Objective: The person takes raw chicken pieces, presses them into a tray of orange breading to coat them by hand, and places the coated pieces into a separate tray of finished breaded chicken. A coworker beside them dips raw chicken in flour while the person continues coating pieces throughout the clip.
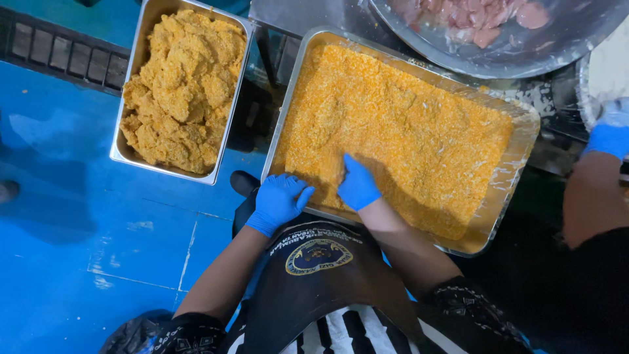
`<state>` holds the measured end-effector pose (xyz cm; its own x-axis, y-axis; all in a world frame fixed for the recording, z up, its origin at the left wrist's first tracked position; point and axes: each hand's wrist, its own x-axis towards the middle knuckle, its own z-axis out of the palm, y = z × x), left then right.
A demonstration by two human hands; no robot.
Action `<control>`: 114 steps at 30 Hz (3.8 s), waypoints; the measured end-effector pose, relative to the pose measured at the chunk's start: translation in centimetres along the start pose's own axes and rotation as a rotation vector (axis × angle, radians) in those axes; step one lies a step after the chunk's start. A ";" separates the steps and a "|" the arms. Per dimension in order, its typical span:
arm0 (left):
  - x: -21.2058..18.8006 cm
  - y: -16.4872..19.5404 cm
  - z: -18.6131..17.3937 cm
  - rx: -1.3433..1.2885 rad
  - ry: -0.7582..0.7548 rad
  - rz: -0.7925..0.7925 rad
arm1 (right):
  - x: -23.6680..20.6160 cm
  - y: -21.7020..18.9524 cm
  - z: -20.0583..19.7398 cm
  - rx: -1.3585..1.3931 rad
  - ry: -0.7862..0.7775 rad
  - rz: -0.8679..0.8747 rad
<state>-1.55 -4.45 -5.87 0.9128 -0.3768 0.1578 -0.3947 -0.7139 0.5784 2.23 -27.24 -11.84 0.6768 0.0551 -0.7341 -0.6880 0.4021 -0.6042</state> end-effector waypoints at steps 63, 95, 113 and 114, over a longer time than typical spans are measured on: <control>-1.3 -1.4 1.1 -0.040 -0.037 0.062 | -0.6 -3.0 2.4 0.128 -0.350 0.027; -1.5 -5.0 -3.3 -0.631 -0.321 0.348 | -5.2 0.2 14.0 -1.217 0.425 -0.950; -0.9 -4.9 -3.3 -0.559 -0.477 0.313 | -6.5 1.1 4.8 0.712 -0.168 -0.330; -1.0 -4.7 -3.2 -0.550 -0.457 0.304 | -6.9 1.4 4.0 0.824 -0.181 -0.298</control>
<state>-0.28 1.16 -6.18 0.5914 -0.8006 0.0967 -0.4032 -0.1896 0.8953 -2.32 -23.46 -6.37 0.8764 -0.0412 -0.4798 -0.1177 0.9478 -0.2964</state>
